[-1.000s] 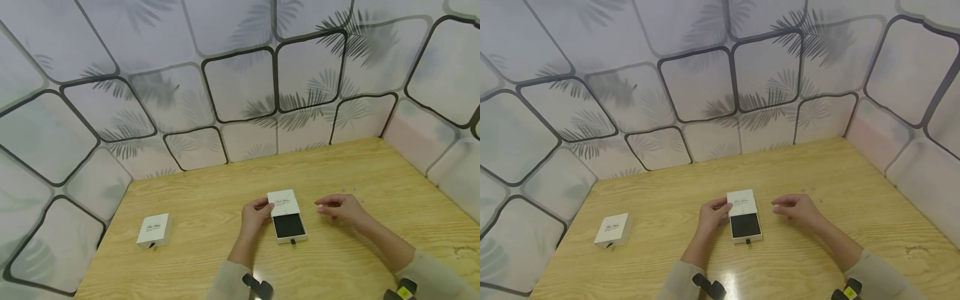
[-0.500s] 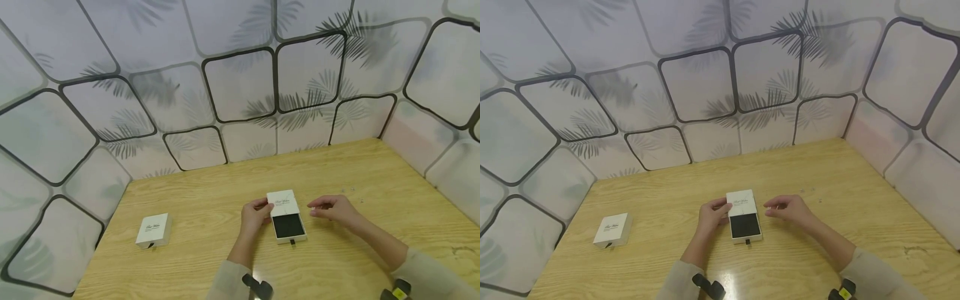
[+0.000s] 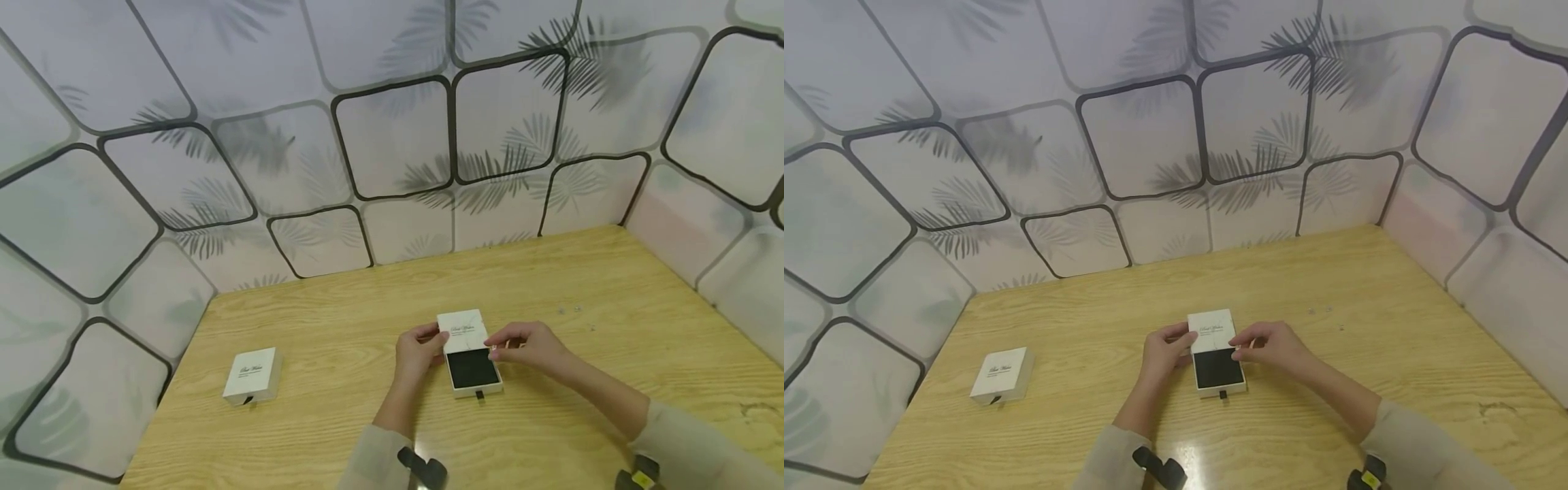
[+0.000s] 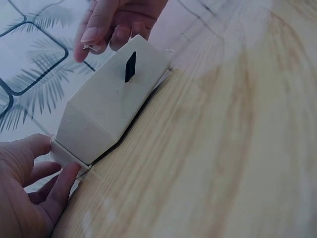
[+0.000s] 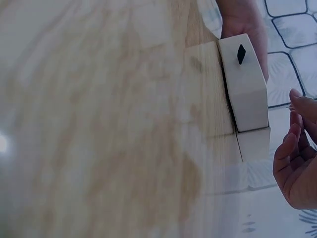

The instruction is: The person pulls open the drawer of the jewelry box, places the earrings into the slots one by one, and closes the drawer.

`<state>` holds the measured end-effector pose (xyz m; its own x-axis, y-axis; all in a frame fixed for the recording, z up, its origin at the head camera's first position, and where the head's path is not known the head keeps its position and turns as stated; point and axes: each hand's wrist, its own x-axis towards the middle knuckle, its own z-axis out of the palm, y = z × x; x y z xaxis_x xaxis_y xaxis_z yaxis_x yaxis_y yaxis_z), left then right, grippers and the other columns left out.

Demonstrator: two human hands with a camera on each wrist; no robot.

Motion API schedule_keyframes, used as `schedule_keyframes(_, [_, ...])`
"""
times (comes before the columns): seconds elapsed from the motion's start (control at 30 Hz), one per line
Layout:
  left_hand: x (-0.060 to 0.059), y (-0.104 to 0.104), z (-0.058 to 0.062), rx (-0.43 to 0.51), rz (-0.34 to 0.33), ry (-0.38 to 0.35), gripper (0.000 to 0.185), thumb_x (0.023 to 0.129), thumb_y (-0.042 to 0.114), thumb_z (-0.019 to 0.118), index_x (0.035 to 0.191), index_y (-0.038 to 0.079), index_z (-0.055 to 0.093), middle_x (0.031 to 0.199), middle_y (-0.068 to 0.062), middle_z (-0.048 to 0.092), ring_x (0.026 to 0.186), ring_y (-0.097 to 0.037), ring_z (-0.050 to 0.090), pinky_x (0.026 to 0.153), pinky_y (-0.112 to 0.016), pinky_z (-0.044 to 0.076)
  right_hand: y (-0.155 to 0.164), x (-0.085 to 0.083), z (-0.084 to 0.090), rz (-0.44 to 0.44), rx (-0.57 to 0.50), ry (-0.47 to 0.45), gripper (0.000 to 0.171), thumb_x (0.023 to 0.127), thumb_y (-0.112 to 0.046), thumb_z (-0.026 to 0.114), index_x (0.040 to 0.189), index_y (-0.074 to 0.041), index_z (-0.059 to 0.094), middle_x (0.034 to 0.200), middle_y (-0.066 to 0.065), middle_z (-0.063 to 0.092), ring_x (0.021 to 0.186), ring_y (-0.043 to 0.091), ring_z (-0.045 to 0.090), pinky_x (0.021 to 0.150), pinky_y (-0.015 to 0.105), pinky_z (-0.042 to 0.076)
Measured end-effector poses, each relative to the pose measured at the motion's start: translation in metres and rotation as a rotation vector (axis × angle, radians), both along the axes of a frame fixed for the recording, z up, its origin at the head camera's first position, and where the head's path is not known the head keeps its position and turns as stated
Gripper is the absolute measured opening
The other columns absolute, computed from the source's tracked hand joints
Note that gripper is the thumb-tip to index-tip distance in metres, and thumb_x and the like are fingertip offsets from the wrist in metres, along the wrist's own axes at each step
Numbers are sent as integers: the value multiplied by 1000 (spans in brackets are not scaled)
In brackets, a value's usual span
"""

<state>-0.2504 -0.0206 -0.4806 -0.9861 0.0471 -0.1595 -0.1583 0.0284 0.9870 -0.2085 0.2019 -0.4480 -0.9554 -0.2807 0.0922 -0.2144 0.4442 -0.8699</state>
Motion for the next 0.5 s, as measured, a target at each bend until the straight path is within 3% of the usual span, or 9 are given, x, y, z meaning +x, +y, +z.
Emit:
schedule_keyframes(0.27, [1,0,2,-3,3,15,35,84,12,72,114,-3,65,101,-13,68,74,-12,64,61,-28,59,-12,-1,6,69,-11,-27,24,80,-21,76,96,-4,73,88,4,70,69,5,56,57,21,51])
schedule_keyframes(0.5, [0,1,1,3,14,8,35,83,12,73,114,-3,66,102,-12,68,76,-12,64,60,-28,59,-23,-2,8,98,63,31,21,79,-19,77,95,-5,74,88,4,71,70,1,55,59,19,51])
